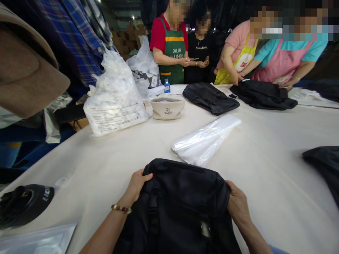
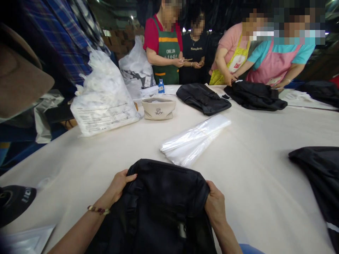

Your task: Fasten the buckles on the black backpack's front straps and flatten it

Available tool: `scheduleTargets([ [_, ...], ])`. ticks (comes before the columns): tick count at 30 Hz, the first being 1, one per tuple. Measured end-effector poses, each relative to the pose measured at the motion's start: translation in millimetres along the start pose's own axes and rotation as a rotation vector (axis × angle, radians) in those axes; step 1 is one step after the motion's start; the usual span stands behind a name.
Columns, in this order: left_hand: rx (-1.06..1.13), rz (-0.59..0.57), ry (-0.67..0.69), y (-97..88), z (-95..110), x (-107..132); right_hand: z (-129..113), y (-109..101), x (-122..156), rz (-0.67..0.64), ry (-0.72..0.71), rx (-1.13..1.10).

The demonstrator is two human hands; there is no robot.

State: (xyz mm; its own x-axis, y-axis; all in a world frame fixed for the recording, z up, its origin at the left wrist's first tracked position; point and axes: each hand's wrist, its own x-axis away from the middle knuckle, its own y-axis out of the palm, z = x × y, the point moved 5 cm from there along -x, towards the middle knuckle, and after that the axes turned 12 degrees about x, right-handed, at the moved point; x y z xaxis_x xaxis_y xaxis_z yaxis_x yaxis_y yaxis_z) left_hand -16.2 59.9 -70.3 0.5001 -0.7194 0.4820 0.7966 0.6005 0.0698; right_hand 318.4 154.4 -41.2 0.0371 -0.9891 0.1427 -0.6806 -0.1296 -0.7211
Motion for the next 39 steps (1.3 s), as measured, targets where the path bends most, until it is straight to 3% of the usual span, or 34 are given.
scheduleTargets([
  [2, -0.040, -0.031, -0.004, 7.6, 2.6, -3.4, 4.3, -6.3, 6.4, 0.069, 0.024, 0.044],
  [5, -0.185, -0.021, 0.044, 15.1, 6.9, -13.7, 13.0, 5.0, 2.3, 0.077, 0.028, -0.001],
  [9, -0.486, 0.125, 0.153, 15.7, 9.7, -23.2, 29.0, 27.4, -17.9, -0.083, 0.061, -0.153],
  [12, -0.655, 0.165, 0.190, 16.8, 8.8, -23.2, 38.6, 18.8, -19.5, -0.223, 0.152, -0.270],
  [13, -0.693, 0.165, 0.193, 17.2, 8.1, -22.5, 38.9, 6.9, -16.7, -0.162, 0.193, -0.242],
  [15, -0.754, 0.165, 0.197, 17.8, 6.9, -21.2, 23.6, -24.4, -6.8, 0.140, 0.152, -0.067],
  [17, -0.802, 0.166, 0.196, 17.8, 6.0, -22.0, -18.4, -38.7, 9.4, 0.415, -0.128, 0.116],
  [19, -0.839, 0.164, 0.189, 17.2, 5.6, -25.6, -66.6, -14.7, 25.0, 0.375, -0.511, 0.204],
  [21, -0.868, 0.161, 0.180, 16.3, 6.6, -29.3, -97.8, 34.3, 35.7, 0.172, -0.770, 0.384],
  [24, -0.910, 0.184, 0.167, 16.9, 11.8, -25.5, -102.4, 98.8, 35.4, -0.059, -0.793, 0.567],
  [26, -0.946, 0.256, 0.173, 20.6, 17.9, -12.7, -94.1, 119.5, 31.5, -0.117, -0.752, 0.609],
  [28, -1.001, 0.318, 0.310, 33.0, 27.4, 4.5, -87.1, 125.2, 29.6, -0.123, -0.746, 0.622],
  [30, -1.102, 0.205, 0.611, 59.8, 35.0, 19.0, -83.5, 124.6, 30.2, -0.113, -0.749, 0.627],
  [32, -1.232, -0.068, 0.848, 88.8, 30.3, 23.9, -83.9, 122.7, 32.4, -0.111, -0.750, 0.634],
  [33, -1.293, -0.195, 0.871, 98.2, 23.9, 20.6, -85.7, 121.0, 33.3, -0.114, -0.749, 0.639],
  [35, -1.384, -0.334, 0.766, 104.9, 10.5, 5.0, -92.3, 114.5, 33.7, -0.154, -0.755, 0.647],
  [37, -1.422, -0.356, 0.668, 102.9, 2.4, -10.3, -100.9, 100.5, 30.2, -0.186, -0.762, 0.646],
  [39, -1.429, -0.363, 0.651, 100.4, -0.6, -17.9, -106.2, 78.7, 21.3, -0.089, -0.761, 0.657],
])
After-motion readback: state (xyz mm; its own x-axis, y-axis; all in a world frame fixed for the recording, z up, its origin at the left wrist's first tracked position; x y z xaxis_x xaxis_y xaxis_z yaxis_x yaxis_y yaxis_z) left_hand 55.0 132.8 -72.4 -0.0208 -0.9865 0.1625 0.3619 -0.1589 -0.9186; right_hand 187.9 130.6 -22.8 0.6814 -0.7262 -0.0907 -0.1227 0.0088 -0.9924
